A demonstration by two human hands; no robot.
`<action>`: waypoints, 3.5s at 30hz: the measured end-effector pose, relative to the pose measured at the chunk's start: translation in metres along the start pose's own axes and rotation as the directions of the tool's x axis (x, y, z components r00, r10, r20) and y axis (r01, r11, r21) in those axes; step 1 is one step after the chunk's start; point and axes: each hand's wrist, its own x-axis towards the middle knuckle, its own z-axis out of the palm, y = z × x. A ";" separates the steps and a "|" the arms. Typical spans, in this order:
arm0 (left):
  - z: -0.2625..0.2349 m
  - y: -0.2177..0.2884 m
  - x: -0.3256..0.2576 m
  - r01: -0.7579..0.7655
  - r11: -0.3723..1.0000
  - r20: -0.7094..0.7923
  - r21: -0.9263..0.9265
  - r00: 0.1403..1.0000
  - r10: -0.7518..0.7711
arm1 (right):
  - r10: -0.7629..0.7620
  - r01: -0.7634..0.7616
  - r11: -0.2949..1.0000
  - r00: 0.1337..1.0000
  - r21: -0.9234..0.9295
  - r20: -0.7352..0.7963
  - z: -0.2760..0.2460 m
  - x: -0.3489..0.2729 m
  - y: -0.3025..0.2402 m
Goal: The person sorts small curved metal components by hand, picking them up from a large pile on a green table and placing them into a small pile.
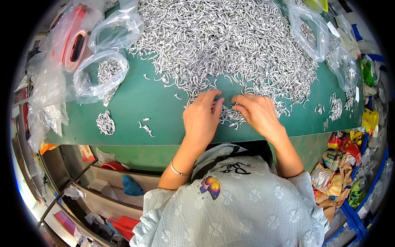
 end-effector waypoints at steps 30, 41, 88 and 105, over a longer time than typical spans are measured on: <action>-0.010 0.002 -0.009 0.052 0.996 0.084 0.077 0.995 -0.059 | 0.163 -0.143 0.985 0.954 0.095 -0.250 -0.024 -0.040 0.034; 0.018 0.017 -0.020 -0.229 0.957 0.263 0.177 0.948 0.179 | 0.269 -0.269 0.962 0.918 0.041 -0.291 -0.022 -0.049 0.033; 0.028 0.022 0.028 0.665 0.135 0.653 -0.735 0.747 -0.122 | 0.424 -0.292 0.856 0.868 0.427 -0.258 -0.028 -0.065 0.053; 0.048 0.027 0.018 -0.118 0.990 0.371 -0.073 0.918 0.137 | 0.429 -0.308 0.864 0.864 0.398 -0.263 -0.032 -0.067 0.045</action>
